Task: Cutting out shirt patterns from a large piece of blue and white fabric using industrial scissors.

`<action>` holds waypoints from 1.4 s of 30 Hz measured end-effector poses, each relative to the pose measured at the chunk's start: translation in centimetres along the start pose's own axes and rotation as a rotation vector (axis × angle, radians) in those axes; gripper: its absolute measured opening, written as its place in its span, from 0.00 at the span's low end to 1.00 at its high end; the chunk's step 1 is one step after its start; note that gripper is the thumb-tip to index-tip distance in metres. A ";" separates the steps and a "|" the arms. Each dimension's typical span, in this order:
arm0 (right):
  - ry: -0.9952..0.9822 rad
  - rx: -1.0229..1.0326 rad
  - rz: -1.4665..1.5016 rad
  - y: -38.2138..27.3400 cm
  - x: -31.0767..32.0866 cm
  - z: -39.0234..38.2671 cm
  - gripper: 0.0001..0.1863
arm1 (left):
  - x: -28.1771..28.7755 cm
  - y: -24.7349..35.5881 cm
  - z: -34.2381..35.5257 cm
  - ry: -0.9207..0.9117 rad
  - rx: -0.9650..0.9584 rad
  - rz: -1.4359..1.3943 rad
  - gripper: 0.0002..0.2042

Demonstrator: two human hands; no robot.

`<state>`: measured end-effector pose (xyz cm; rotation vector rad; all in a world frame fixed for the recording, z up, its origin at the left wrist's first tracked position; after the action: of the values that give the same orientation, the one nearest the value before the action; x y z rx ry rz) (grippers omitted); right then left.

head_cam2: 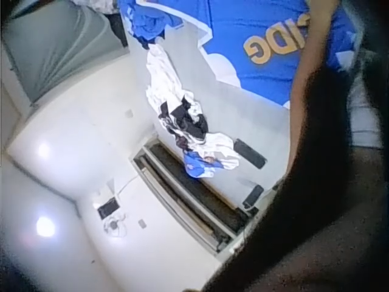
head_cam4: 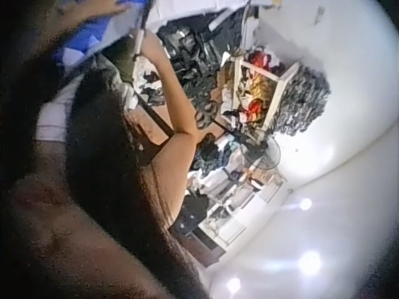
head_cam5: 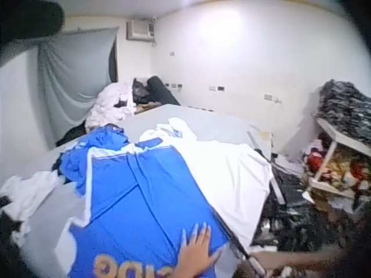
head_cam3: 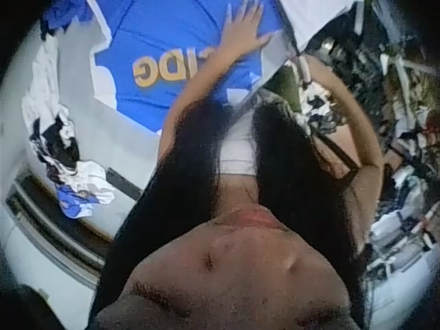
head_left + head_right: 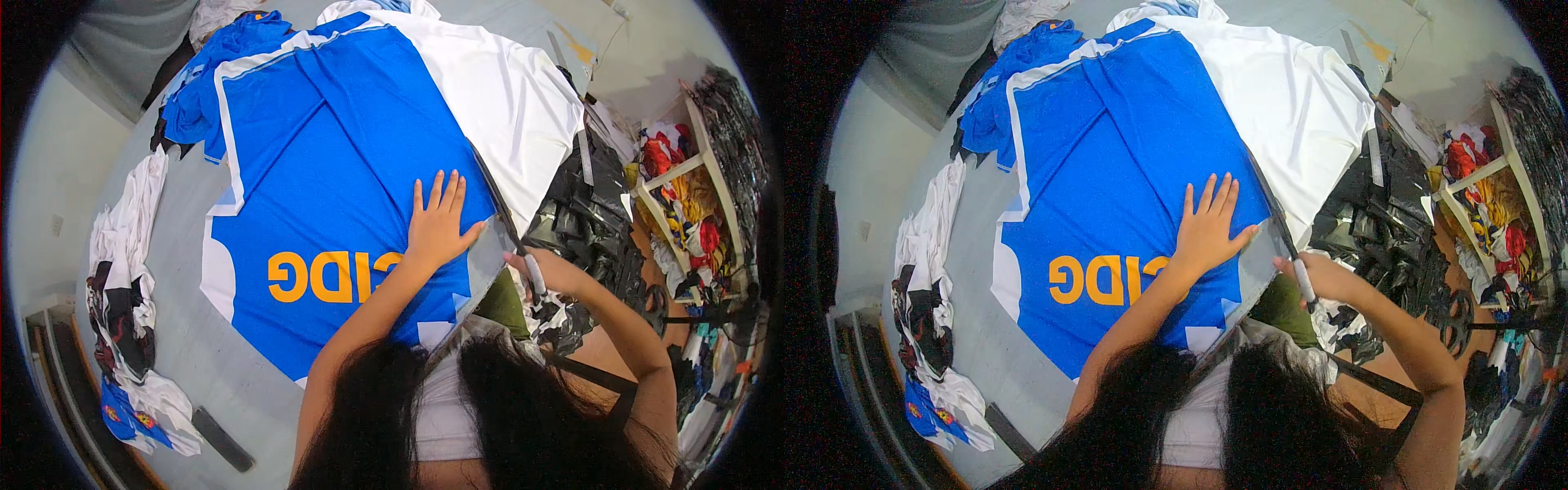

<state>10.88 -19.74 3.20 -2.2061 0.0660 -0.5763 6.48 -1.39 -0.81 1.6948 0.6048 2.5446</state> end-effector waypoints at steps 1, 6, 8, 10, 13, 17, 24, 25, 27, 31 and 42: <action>0.013 -0.019 -0.086 -1.2 0.2 0.2 0.36 | 0.0 0.0 0.0 0.000 0.002 0.006 0.36; -0.017 0.027 -0.131 -2.1 0.7 1.8 0.42 | 0.0 0.0 0.0 -0.009 -0.001 0.002 0.36; -0.020 0.059 -0.045 -2.1 0.8 2.2 0.41 | 0.0 0.0 0.0 -0.021 0.005 -0.007 0.36; -0.026 0.050 -0.010 -2.4 0.9 2.5 0.41 | 0.1 -0.1 0.0 -0.019 0.006 -0.007 0.36; -0.030 0.045 0.111 -2.7 1.3 2.8 0.40 | 0.1 -0.1 0.0 -0.004 0.006 -0.035 0.37; -0.054 0.069 0.208 -2.5 1.6 3.1 0.37 | 0.0 0.0 0.0 -0.004 0.010 -0.033 0.37; -0.089 0.098 0.289 -1.9 2.3 2.4 0.34 | 0.3 0.1 0.1 -0.041 0.016 -0.039 0.37; -0.090 0.097 0.291 -2.0 2.2 2.4 0.34 | 0.3 0.1 0.0 -0.046 0.013 -0.034 0.37; -0.061 0.093 0.189 -2.3 2.2 2.6 0.35 | 0.2 -0.1 0.0 -0.043 0.016 -0.027 0.37; -0.085 0.088 0.052 -2.4 2.2 3.4 0.38 | 0.2 0.0 0.1 -0.041 0.017 -0.029 0.37; 0.060 0.092 -0.087 -2.2 2.1 3.4 0.31 | 0.1 0.0 0.0 -0.039 0.008 -0.018 0.37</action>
<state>13.90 -16.39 3.78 -2.1103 -0.0252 -0.6811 6.40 -1.38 -0.70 1.7287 0.6257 2.4943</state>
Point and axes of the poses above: each hand's wrist, its own z-axis towards the middle knuckle, its own x-axis out of the back of the hand, y = z × x, the point moved 4 cm from there along z, towards the middle knuckle, and after that the axes turned 11 degrees about x, right-handed, at the moved point
